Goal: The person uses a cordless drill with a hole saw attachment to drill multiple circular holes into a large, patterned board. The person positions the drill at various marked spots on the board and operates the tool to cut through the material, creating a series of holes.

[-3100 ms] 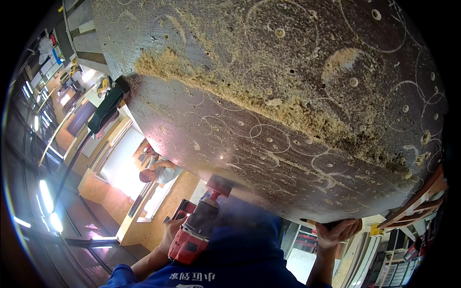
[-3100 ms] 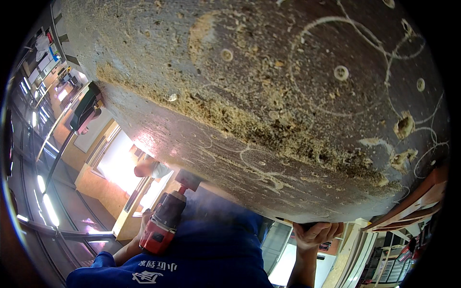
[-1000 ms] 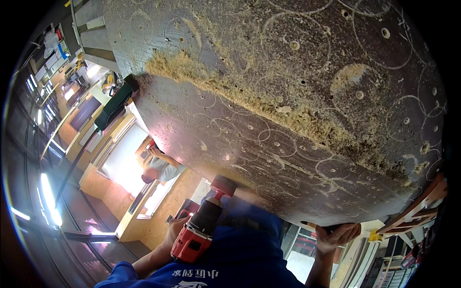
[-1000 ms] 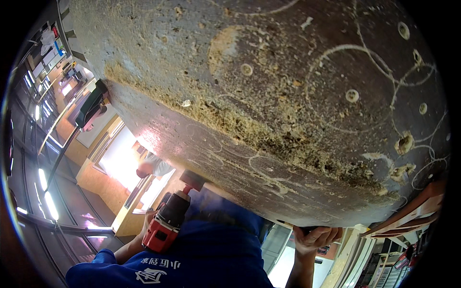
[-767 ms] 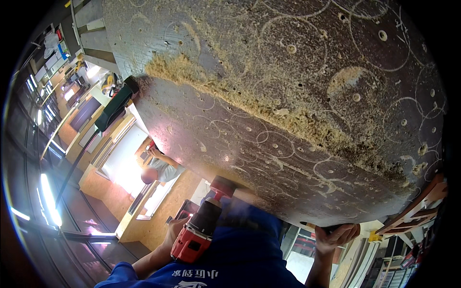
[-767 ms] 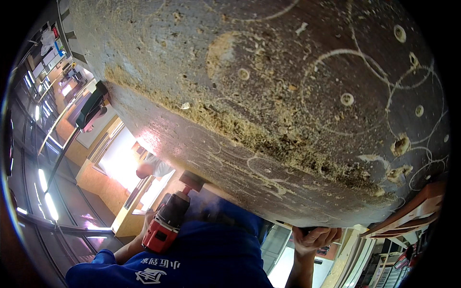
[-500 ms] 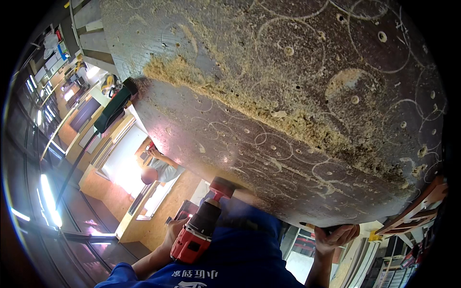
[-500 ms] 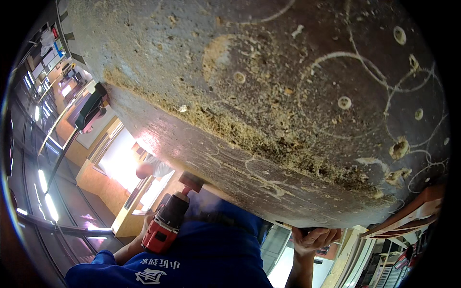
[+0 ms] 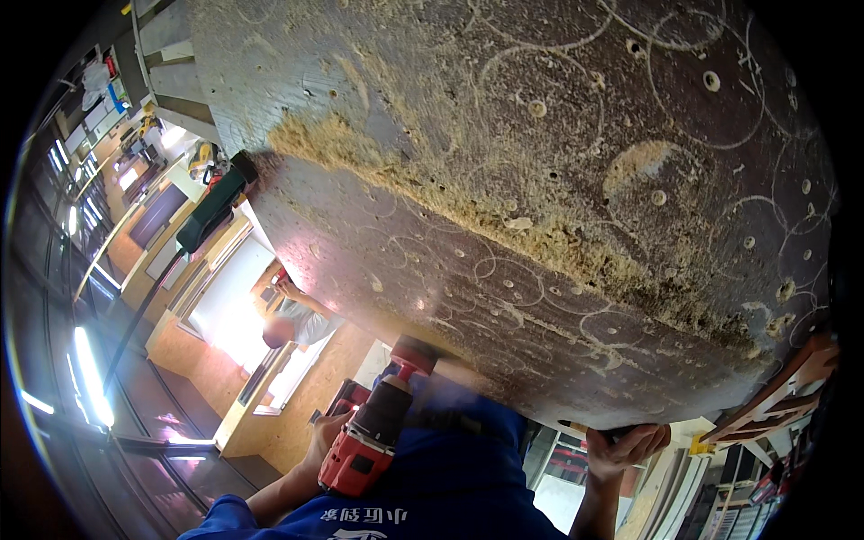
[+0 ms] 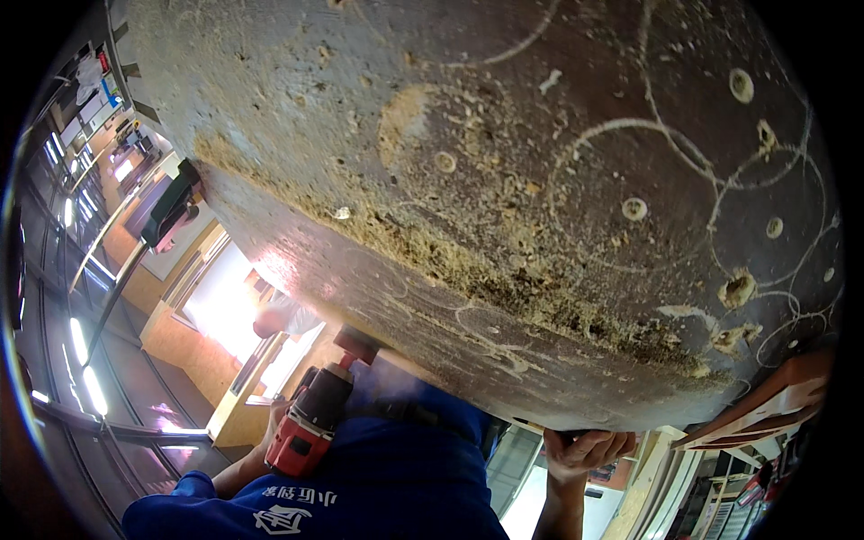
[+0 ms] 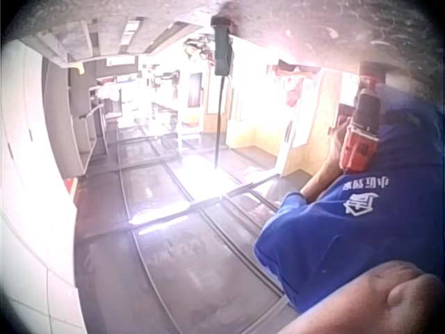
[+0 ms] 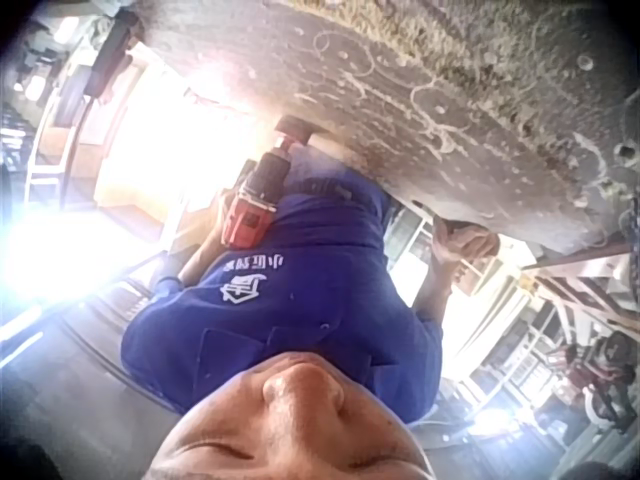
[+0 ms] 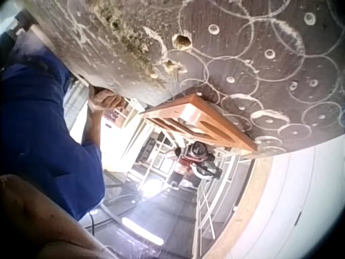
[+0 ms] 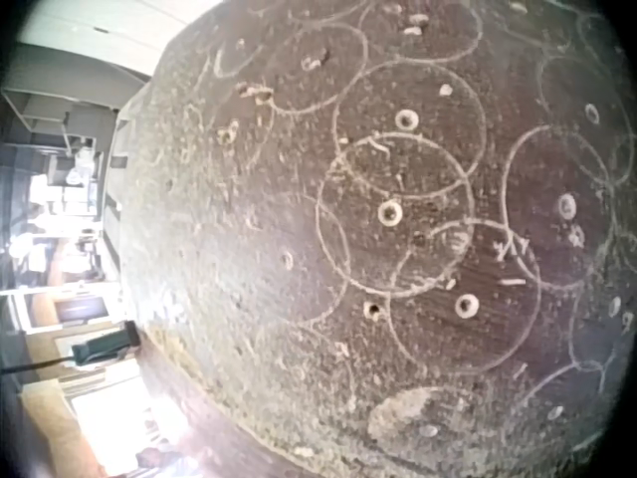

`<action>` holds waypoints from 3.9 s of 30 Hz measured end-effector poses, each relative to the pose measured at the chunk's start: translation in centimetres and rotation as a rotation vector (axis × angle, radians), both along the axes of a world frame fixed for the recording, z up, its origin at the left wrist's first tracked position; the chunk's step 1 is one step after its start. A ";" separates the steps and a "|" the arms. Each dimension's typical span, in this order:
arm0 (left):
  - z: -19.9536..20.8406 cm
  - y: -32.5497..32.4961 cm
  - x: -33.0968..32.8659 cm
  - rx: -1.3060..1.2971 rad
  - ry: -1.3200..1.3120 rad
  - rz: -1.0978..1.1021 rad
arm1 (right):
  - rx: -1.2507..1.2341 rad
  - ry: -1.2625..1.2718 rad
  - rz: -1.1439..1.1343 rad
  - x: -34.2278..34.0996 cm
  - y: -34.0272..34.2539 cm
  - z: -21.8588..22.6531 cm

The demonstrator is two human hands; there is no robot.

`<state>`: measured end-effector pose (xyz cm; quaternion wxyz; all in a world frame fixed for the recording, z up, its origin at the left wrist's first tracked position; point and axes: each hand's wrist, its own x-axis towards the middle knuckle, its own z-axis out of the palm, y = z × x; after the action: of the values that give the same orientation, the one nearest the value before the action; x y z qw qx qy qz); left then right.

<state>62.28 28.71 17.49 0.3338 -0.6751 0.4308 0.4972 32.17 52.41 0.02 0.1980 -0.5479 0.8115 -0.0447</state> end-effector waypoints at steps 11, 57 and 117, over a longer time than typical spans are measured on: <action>-0.2 -1.4 -1.9 0.084 0.018 -0.049 | -0.007 -0.040 -0.023 0.0 0.2 0.1; -0.1 0.1 0.0 -0.042 0.065 -0.247 | -0.106 -0.057 -0.103 -0.1 -0.6 0.1; 0.7 -0.1 -1.2 -0.354 0.567 -0.124 | -0.212 0.173 -0.137 1.6 -1.3 3.6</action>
<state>61.05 28.65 18.15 0.1077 -0.5300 0.6263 0.5615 33.75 51.13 3.64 0.0651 -0.5108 0.8518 -0.0961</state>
